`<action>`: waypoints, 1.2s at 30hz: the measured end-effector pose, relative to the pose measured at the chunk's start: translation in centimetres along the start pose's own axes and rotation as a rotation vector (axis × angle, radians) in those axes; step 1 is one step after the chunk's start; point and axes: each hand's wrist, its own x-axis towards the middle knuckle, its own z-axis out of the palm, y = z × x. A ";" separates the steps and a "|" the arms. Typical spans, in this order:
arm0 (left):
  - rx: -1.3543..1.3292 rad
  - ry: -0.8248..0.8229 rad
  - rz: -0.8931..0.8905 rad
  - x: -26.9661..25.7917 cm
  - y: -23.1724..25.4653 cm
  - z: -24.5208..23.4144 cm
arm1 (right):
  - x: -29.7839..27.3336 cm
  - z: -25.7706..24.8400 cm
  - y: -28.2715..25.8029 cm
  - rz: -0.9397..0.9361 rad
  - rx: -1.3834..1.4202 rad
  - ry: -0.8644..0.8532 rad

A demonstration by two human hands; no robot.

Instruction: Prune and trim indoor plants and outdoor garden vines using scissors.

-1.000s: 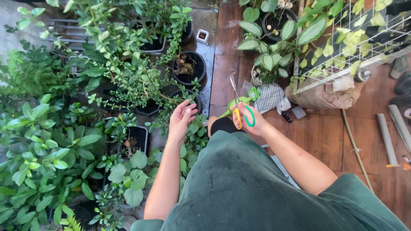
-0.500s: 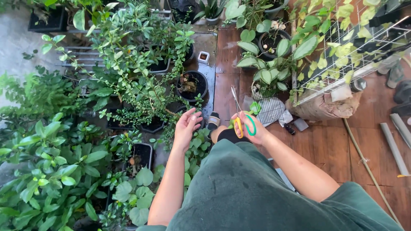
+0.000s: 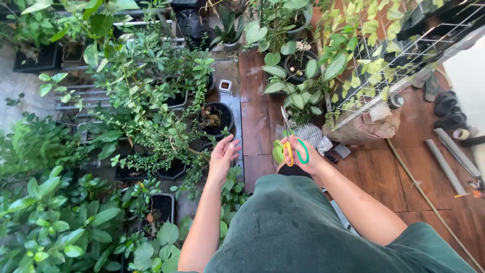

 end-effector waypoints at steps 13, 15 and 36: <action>0.066 -0.117 0.096 5.3 3.9 4.1 | 1.8 -2.0 -4.8 -0.127 -0.046 0.030; 0.090 -0.123 0.081 5.9 3.7 4.5 | 2.0 -2.4 -4.5 -0.131 -0.042 0.005; 0.150 -0.247 0.009 36.8 11.1 15.7 | 20.9 -14.6 -23.3 -0.276 -0.035 0.139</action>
